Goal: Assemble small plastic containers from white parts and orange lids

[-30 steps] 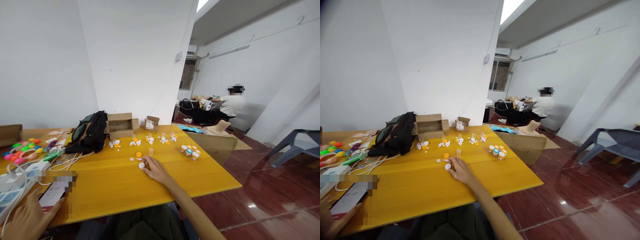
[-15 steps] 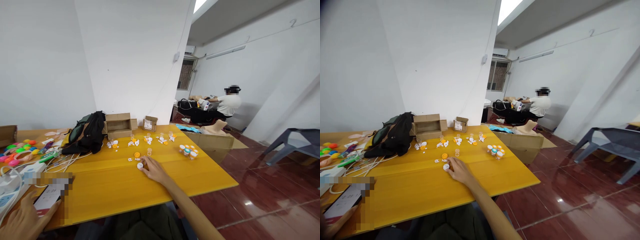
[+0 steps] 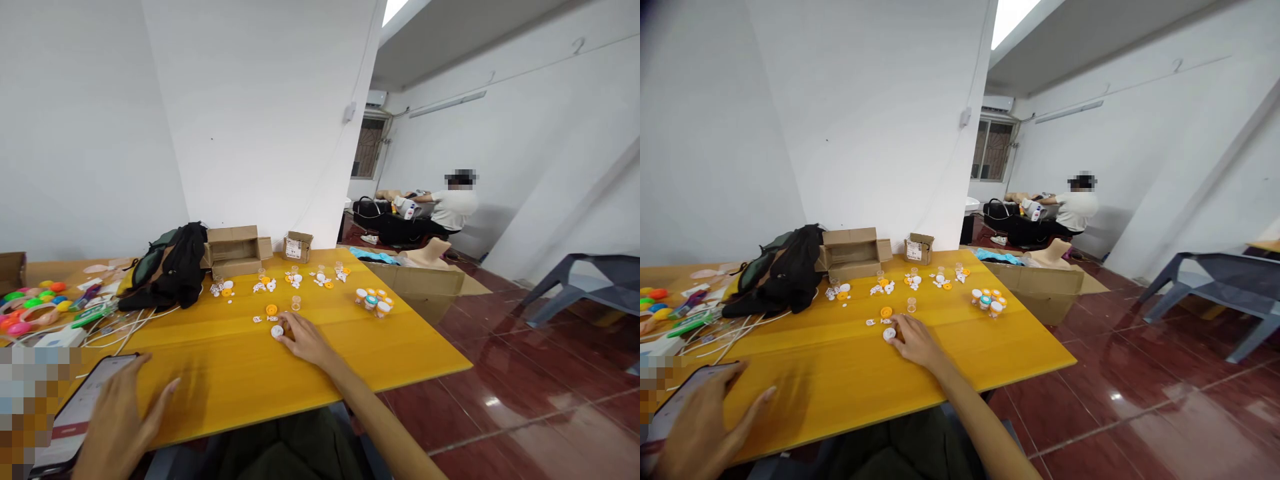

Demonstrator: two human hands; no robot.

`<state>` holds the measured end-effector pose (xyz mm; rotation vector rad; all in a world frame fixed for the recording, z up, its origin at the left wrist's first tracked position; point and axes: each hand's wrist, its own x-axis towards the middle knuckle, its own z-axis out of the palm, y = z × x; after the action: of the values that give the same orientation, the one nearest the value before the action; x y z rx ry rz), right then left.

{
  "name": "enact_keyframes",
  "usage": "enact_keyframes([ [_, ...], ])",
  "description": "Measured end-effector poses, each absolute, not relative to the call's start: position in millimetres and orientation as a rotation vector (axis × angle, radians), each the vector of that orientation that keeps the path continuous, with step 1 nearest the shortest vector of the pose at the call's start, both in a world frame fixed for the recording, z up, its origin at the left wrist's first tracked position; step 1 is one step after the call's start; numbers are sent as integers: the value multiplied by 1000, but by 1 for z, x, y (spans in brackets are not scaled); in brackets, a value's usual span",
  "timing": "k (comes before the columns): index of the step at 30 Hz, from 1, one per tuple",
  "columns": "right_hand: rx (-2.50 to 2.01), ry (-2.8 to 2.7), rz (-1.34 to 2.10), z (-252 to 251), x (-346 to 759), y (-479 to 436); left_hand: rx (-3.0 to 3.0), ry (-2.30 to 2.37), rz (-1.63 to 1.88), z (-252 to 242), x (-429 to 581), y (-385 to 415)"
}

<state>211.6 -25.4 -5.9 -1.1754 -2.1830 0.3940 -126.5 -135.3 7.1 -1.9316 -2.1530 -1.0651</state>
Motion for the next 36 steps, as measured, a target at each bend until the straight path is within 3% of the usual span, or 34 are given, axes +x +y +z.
enact_keyframes([
  [14,-1184,-2166,466,1,210,-26,-2805,-1754,-1060,19,-12,-69],
  [24,-1216,-1905,313,-12,217,-12,-2824,-1289,-955,23,18,-27],
  [36,-1311,-1996,148,-11,214,-10,-2789,-1268,-843,10,17,-26],
])
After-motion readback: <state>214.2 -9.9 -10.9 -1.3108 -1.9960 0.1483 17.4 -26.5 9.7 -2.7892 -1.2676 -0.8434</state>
